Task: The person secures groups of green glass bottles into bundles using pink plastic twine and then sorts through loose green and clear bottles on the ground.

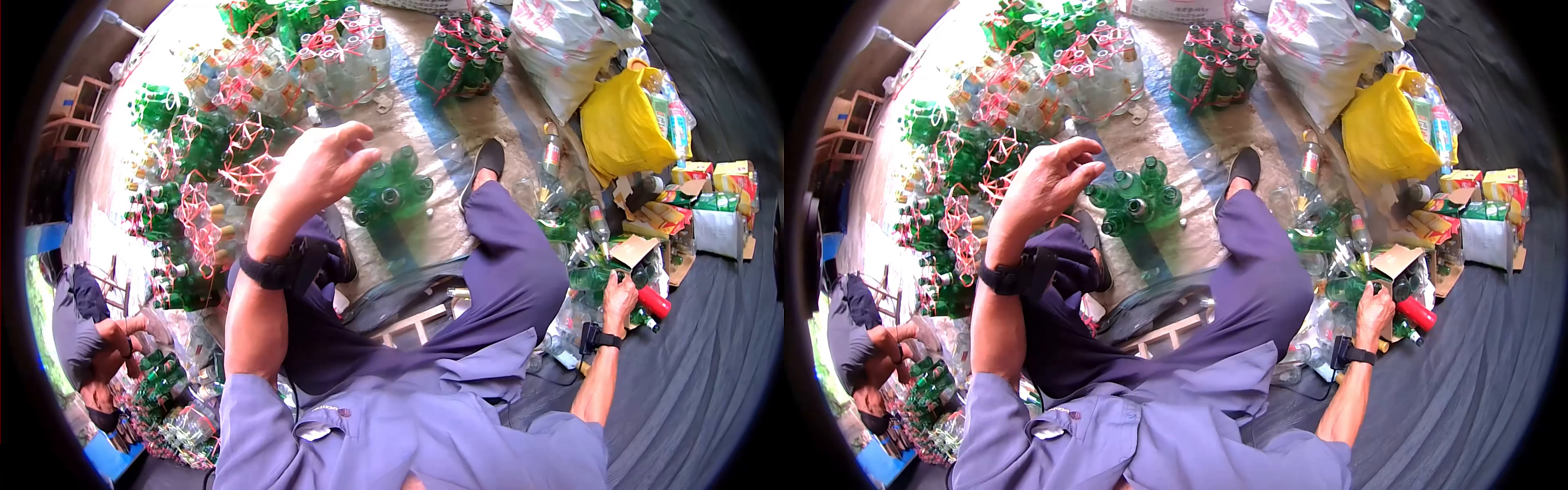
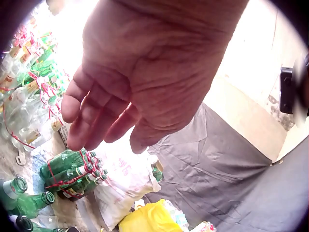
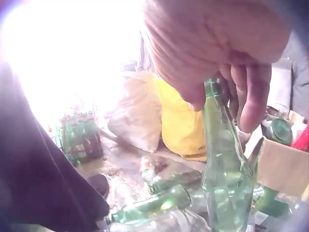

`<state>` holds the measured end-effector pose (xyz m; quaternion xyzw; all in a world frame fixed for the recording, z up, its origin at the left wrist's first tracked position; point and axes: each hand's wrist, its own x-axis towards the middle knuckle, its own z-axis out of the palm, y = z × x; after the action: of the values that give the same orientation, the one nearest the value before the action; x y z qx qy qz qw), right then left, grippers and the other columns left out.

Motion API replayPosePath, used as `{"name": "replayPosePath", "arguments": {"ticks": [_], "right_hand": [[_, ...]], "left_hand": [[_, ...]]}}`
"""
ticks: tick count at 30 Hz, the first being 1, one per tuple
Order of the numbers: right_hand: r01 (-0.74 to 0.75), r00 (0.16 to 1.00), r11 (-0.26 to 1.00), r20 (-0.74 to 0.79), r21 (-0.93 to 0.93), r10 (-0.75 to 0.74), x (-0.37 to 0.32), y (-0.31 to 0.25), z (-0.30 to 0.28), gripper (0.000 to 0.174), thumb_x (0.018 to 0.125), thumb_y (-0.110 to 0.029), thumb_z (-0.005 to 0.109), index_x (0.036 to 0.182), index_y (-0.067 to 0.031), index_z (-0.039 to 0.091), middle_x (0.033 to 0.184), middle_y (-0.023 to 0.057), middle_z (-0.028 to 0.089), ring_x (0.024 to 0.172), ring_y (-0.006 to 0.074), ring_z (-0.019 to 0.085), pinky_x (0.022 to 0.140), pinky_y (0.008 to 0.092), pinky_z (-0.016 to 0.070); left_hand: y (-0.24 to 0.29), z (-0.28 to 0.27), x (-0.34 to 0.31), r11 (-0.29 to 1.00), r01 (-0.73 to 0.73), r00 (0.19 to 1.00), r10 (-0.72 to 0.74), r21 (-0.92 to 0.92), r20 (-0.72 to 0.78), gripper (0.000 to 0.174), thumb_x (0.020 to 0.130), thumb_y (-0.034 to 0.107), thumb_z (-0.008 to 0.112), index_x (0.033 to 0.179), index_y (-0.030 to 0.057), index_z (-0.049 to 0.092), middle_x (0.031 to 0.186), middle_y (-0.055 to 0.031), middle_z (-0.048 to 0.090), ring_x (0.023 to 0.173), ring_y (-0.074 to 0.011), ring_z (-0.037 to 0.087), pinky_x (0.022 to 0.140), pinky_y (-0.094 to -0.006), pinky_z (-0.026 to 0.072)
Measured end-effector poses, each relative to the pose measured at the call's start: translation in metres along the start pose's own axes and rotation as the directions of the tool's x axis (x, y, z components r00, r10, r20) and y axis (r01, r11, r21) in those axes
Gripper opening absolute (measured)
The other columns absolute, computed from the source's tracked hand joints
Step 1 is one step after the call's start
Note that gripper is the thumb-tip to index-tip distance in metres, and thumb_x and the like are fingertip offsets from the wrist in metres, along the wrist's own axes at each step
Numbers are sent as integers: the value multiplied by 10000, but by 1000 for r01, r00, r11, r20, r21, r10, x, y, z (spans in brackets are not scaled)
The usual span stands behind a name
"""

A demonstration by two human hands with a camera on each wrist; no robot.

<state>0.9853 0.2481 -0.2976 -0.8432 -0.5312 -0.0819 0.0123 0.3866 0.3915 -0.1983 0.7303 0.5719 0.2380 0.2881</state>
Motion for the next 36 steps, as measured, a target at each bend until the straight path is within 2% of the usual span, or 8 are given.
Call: {"name": "replayPosePath", "arguments": {"ticks": [6,10,13,16,22,25,31,36], "right_hand": [[129,991,989,-41,79,-126,17,-64,-56,423,948,-373,663,904,47,668,766,302,662,762,492,659,687,566,500],[180,983,977,-48,110,-176,16,-128,-104,361,957,-325,670,943,36,681,767,261,672,751,469,658,682,527,503],[291,956,937,-108,191,-275,16,-161,-124,310,949,-281,687,997,25,694,817,234,692,762,443,666,693,495,511],[405,912,815,-114,414,-395,5,-207,-151,249,934,-208,707,1032,21,701,870,218,705,768,381,694,688,440,523],[660,743,672,-161,336,-649,-21,-276,-132,259,894,-186,746,1013,35,677,813,206,676,708,377,683,610,436,531],[734,654,580,-136,354,-744,-36,-301,-105,274,908,-259,728,941,2,649,764,167,656,662,342,671,595,426,534],[757,520,499,73,422,-851,-76,-349,-54,306,912,-305,711,849,-22,613,739,171,649,643,321,679,566,424,535],[744,457,483,175,463,-872,-108,-385,-24,328,904,-333,701,873,-15,628,787,171,660,709,320,696,640,436,546]], "left_hand": [[-11,0,-4,999,-38,999,39,24,-17,313,925,239,700,1092,-25,676,880,-180,731,755,-256,706,703,-353,546],[-17,-2,-5,996,-51,998,53,67,-25,314,926,244,691,1091,-23,674,890,-188,732,748,-271,703,703,-365,546],[-19,-2,-4,997,-48,998,50,63,-30,317,926,246,690,1095,-22,674,883,-189,727,756,-277,707,700,-369,545],[-19,-4,-4,997,-57,997,60,60,-39,317,923,248,692,1090,-21,675,859,-198,713,749,-291,702,693,-376,542],[-19,-5,-6,995,-74,995,77,63,-61,323,915,264,701,1082,-11,682,822,-205,697,728,-303,697,678,-382,540],[-21,-5,-6,997,-70,995,73,40,-70,324,912,277,703,1077,-2,686,814,-206,697,718,-311,697,669,-386,540],[-18,-5,-6,990,-115,990,121,84,-67,315,910,294,701,1059,16,693,827,-189,713,754,-339,709,681,-409,553],[-14,-3,-5,990,-103,994,106,94,-30,309,918,305,688,1047,23,691,839,-163,728,797,-347,714,712,-426,561]]}}
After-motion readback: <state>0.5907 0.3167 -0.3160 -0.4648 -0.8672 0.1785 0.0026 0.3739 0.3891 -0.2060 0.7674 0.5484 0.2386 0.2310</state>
